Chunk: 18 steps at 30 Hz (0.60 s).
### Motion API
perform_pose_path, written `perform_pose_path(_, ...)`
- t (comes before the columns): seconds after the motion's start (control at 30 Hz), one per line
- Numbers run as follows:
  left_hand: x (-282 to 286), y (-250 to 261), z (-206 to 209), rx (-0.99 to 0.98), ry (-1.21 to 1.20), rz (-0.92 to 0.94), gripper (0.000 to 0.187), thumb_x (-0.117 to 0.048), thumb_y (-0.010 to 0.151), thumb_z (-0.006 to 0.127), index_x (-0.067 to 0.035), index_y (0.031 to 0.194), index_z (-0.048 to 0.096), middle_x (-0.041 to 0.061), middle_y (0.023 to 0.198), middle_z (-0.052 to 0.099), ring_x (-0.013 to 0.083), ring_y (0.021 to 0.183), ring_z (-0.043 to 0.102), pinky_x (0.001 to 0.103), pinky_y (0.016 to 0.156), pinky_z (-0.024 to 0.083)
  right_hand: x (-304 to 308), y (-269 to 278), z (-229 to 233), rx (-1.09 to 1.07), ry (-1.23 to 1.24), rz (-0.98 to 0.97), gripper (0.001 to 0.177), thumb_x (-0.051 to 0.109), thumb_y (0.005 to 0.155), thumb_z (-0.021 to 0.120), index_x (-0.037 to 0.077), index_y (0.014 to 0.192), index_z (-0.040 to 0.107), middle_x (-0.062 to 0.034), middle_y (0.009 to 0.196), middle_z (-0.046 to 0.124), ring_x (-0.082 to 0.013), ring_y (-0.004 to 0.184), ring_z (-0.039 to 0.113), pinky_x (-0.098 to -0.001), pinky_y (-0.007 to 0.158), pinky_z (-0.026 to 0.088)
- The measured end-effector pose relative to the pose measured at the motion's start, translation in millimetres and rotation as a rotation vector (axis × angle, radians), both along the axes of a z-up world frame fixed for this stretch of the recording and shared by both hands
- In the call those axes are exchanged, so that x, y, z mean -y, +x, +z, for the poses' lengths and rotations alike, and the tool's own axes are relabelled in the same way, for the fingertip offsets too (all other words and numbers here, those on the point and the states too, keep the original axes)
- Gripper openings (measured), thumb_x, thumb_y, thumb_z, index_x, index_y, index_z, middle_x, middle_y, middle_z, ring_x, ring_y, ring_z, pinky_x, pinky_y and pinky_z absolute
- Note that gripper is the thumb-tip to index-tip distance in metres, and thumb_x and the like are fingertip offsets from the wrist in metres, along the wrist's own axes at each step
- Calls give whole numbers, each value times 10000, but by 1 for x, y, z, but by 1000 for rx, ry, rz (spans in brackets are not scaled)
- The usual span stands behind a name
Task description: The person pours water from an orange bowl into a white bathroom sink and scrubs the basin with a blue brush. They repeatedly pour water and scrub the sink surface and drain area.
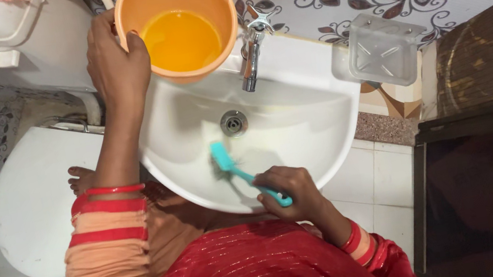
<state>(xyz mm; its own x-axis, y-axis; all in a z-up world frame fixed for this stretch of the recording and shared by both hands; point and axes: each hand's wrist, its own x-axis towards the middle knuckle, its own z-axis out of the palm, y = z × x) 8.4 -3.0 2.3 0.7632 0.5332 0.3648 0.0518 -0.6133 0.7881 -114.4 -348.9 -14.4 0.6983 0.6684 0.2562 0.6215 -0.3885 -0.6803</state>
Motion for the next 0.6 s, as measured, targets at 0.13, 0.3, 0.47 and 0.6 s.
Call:
perform_pose_path(0.13,4,20,7,-45,57,125,284,-92,908,645,-83,1191,628,135,1160,705,380,1074,672,496,909,508,-1,1,2,13,-94,-121,241,157,798,733,26,999,757,-121,865,750,-252,592,699,-342,549,560)
perform_pose_path(0.3,19,44,17,-40,2,282,282,-84,829,636,-132,1099,696,76,1117,724,357,1018,695,479,861,524,-1,6,-4,1,-81,-78,256,165,782,753,47,1010,750,-106,896,749,-252,618,707,-339,558,561)
perform_pose_path(0.47,27,42,18,16,-31,341,302,-66,845,635,-138,1121,734,65,1107,729,352,1024,698,476,882,525,3,0,-14,56,-69,-29,264,155,809,731,52,1051,737,-94,890,758,-240,631,712,-335,563,563)
perform_pose_path(0.6,31,41,22,82,-5,345,351,-33,827,629,-116,1154,728,75,1109,725,358,1009,698,469,856,533,-2,2,-16,94,-123,-153,268,152,799,734,46,1044,744,-114,883,751,-241,583,686,-335,536,560)
